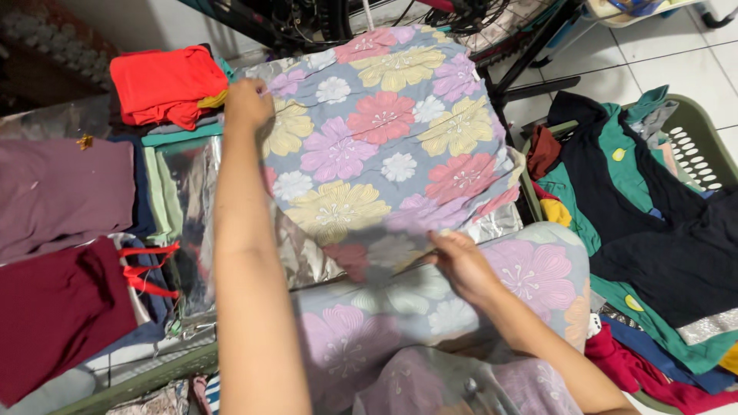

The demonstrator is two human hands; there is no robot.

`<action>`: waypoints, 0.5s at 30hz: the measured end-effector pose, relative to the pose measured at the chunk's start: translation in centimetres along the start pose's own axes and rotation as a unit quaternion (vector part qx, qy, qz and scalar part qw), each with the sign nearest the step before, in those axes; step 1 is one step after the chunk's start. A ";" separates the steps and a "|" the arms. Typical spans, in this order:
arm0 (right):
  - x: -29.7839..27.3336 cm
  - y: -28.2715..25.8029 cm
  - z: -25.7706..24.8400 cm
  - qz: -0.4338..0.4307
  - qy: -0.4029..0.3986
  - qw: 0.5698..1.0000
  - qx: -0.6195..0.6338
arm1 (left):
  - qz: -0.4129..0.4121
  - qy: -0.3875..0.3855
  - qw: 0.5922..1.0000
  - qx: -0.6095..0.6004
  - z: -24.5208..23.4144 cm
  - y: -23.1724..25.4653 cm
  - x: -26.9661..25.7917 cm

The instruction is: The person folds several pieces of clothing on a plastic-covered surface. They handle a navy blue garment, a mauve top, a maroon pair of pants, a floral blouse, a floral skirt, and black pants, folding each item and placing them into a green laundry basket.

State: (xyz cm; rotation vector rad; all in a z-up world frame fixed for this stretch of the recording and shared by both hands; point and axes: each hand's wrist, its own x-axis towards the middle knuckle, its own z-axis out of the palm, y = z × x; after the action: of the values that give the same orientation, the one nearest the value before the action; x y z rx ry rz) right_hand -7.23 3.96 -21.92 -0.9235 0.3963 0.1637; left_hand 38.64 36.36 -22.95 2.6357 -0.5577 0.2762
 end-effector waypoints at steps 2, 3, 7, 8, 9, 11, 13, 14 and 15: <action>-0.4 -3.7 -0.4 -0.043 0.018 0.996 0.074 | -0.067 0.022 0.973 -0.221 -0.5 -0.4 2.5; -0.6 -6.5 -0.8 -0.042 0.019 0.994 0.094 | -0.052 0.046 0.959 -0.276 -1.1 -0.6 4.3; -1.2 -17.8 -1.7 -0.204 -0.070 0.961 0.173 | -0.063 0.088 0.932 -0.346 -3.5 -1.0 9.4; -1.8 -20.1 -2.2 -0.254 -0.078 0.947 0.182 | -0.063 0.091 0.935 -0.338 -4.1 -0.7 10.3; -2.0 -21.1 -2.4 -0.249 -0.103 0.950 0.156 | -0.062 0.095 0.937 -0.330 -4.9 -0.4 10.9; -2.1 -21.6 -3.3 -0.204 -0.118 0.971 0.036 | -0.059 0.102 0.942 -0.314 -5.7 0.6 11.0; -1.4 -20.9 -4.6 -0.126 -0.080 0.982 -0.113 | -0.050 0.108 0.949 -0.290 -7.1 1.6 10.7; -1.4 -20.5 -5.5 -0.093 -0.058 0.983 -0.146 | -0.043 0.110 0.955 -0.273 -7.8 2.1 10.7; -1.6 -20.8 -6.8 -0.081 -0.042 0.985 -0.146 | -0.037 0.108 0.959 -0.258 -8.5 2.6 10.9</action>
State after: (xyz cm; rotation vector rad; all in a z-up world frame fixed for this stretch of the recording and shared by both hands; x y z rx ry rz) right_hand -4.10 -13.81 -9.49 -1.2281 0.2189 0.1120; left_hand 46.42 34.31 -11.40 2.0833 -0.3910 0.3380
